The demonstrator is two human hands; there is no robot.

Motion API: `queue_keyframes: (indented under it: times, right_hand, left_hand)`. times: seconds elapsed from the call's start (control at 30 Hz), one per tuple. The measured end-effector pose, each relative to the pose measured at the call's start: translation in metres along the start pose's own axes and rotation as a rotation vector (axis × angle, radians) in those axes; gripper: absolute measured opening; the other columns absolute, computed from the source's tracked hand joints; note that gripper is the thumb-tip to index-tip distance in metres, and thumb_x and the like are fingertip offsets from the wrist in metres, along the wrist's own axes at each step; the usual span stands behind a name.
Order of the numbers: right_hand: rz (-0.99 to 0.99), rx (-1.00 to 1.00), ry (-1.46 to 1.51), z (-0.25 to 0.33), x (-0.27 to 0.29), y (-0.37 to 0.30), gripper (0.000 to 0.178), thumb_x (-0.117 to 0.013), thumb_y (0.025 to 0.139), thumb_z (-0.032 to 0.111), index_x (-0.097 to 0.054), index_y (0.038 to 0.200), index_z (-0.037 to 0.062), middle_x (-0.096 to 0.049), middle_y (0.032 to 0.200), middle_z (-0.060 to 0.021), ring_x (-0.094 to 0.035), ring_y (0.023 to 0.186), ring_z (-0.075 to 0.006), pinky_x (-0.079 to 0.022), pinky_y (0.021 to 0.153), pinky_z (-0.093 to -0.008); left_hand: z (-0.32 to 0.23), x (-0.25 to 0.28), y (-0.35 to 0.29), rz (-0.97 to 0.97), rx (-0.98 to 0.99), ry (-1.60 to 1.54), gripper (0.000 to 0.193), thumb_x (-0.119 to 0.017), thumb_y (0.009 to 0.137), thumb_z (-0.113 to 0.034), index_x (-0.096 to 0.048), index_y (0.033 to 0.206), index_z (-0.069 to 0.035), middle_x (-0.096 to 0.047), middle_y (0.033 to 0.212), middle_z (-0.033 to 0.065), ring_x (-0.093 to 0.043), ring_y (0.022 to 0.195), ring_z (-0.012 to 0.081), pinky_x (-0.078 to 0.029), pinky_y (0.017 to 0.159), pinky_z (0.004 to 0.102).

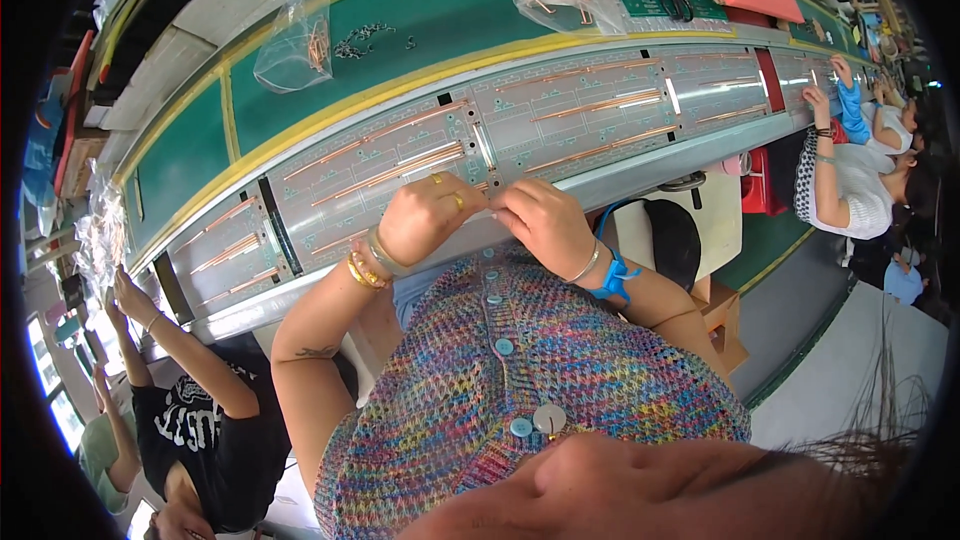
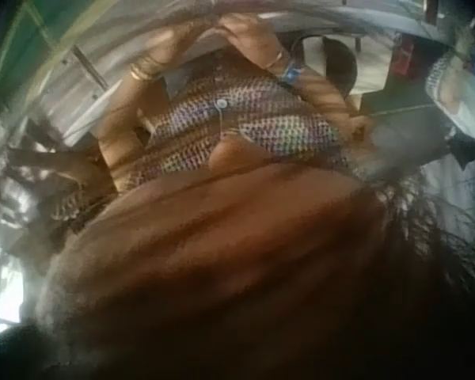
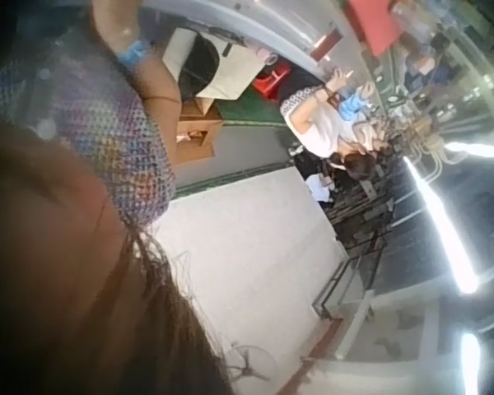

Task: The person is assembling small electronic components onto a metal strip on an assembly line.

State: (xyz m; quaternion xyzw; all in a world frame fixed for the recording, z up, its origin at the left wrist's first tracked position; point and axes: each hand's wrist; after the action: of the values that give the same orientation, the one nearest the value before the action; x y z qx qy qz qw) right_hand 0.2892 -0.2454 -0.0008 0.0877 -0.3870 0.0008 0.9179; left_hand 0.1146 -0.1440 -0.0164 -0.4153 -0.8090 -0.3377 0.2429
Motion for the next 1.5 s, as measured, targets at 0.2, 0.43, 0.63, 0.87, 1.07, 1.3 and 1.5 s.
queue_keyframes:
  times: [0.2,0.43,0.63,0.87,1.07,1.3,1.5]
  right_hand:
    - [-0.044,-0.204,0.032,-0.024,0.027,-0.009,0.01,-0.064,0.077,0.006,-0.06,0.086,0.004,-0.059,0.077,-0.0076,-0.058,0.065,-0.0223,-0.045,0.057,-0.0304]
    - [-0.157,-0.365,0.104,-0.033,0.043,-0.019,0.011,-0.062,0.079,0.001,-0.059,0.089,0.003,-0.06,0.079,-0.0091,-0.059,0.068,-0.0221,-0.047,0.061,-0.0302]
    - [-0.238,-0.307,0.171,-0.043,0.035,-0.025,0.013,-0.061,0.078,-0.001,-0.059,0.091,0.0029,-0.059,0.081,-0.0084,-0.057,0.068,-0.0218,-0.047,0.062,-0.0293]
    - [-0.202,-0.2,0.113,-0.037,0.029,-0.009,0.02,-0.062,0.075,-0.002,-0.059,0.094,0.0043,-0.056,0.078,-0.007,-0.056,0.071,-0.023,-0.046,0.06,-0.032]
    - [-0.262,-0.093,-0.129,-0.031,0.014,0.008,0.027,-0.062,0.072,-0.001,-0.06,0.098,0.0066,-0.052,0.076,-0.0074,-0.054,0.073,-0.026,-0.045,0.062,-0.0366]
    - [-0.265,-0.057,-0.213,-0.023,-0.013,0.03,0.029,-0.062,0.072,0.001,-0.062,0.1,0.0076,-0.05,0.077,-0.0076,-0.054,0.073,-0.026,-0.047,0.063,-0.037]
    - [-0.218,-0.082,-0.285,-0.018,-0.02,0.029,0.03,-0.063,0.071,0.003,-0.062,0.102,0.0075,-0.051,0.079,-0.0069,-0.055,0.076,-0.0245,-0.048,0.063,-0.0353]
  left_hand:
    - [0.025,0.006,0.034,-0.046,0.07,0.054,0.017,-0.07,0.067,-0.008,-0.063,0.082,-0.01,-0.059,0.097,0.0047,-0.057,0.091,0.0241,-0.049,0.075,0.0342]
    - [0.048,-0.004,0.067,0.32,-0.258,0.096,0.016,-0.07,0.064,-0.006,-0.06,0.076,-0.009,-0.054,0.095,0.0044,-0.053,0.093,0.0256,-0.046,0.078,0.0356]
    - [0.049,0.004,0.077,0.441,-0.266,-0.01,0.014,-0.069,0.067,-0.007,-0.059,0.076,-0.01,-0.053,0.091,0.0037,-0.053,0.09,0.0247,-0.045,0.076,0.0359]
    - [0.05,0.0,0.069,0.381,-0.184,-0.018,0.017,-0.072,0.065,-0.009,-0.061,0.078,-0.011,-0.054,0.093,0.0038,-0.052,0.092,0.0254,-0.044,0.078,0.0369]
    - [0.038,0.013,0.058,0.163,-0.121,0.097,0.021,-0.07,0.063,-0.005,-0.064,0.083,-0.01,-0.056,0.095,0.004,-0.053,0.091,0.0247,-0.045,0.078,0.0366]
    - [0.03,0.013,0.034,0.084,0.052,0.386,0.04,-0.06,0.069,-0.002,-0.061,0.109,-0.007,-0.055,0.108,0.0082,-0.052,0.1,0.0286,-0.047,0.083,0.0391]
    - [0.026,0.006,0.031,0.188,0.057,0.426,0.045,-0.056,0.074,-0.005,-0.055,0.119,-0.009,-0.051,0.116,0.0096,-0.048,0.11,0.0294,-0.045,0.088,0.0392]
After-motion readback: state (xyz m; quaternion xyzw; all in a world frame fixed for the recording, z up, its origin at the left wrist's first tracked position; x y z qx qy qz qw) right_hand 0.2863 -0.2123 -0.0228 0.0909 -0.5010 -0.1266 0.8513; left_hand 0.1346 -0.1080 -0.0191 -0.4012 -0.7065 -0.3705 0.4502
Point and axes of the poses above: each hand's wrist, its own y-axis towards the middle knuckle, its own x-axis out of the back of the hand, z = x × y
